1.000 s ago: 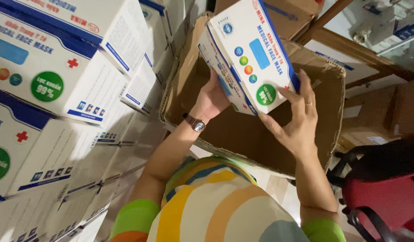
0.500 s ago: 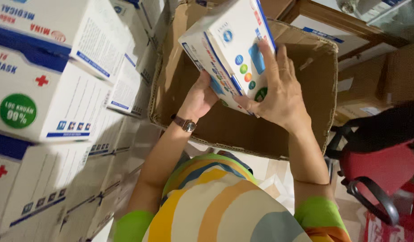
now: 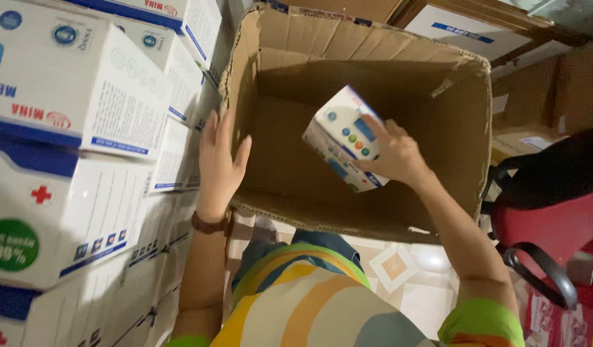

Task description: The person picks up boxes of medical face masks from a shelf and places them into a large cardboard box, organizing them in rows.

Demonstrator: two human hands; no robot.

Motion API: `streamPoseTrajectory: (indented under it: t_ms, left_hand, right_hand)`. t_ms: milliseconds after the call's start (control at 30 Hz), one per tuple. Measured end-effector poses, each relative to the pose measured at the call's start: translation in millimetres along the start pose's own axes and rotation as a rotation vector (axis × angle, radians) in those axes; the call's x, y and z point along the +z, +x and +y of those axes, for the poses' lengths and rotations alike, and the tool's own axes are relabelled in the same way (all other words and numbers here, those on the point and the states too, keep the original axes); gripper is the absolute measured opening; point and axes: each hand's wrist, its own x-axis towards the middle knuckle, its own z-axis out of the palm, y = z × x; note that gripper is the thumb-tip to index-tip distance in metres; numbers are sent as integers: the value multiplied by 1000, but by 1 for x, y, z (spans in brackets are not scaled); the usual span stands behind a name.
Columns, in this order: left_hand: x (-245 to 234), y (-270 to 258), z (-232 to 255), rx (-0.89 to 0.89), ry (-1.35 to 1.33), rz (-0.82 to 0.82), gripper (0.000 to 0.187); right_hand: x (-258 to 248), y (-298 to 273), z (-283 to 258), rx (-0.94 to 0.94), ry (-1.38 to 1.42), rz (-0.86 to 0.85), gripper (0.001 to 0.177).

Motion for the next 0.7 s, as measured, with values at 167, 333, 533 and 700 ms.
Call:
streamPoseTrajectory:
  t_ms: [167, 333, 533, 700]
  left_hand:
    - [5, -1, -10, -211, -94, -87, 76]
    - [3, 13, -11, -290, -77, -203, 73]
    - [-6, 25, -6, -535, -25, -459, 82]
    - [-6, 26, -3, -374, -35, -353, 80]
  right_hand:
    - [62, 79, 15, 7, -75, -347, 113]
    - [143, 151, 26, -100, -126, -414, 115]
    - [241, 222, 40, -283, -149, -308, 119]
    - [292, 268, 39, -310, -169, -133, 113]
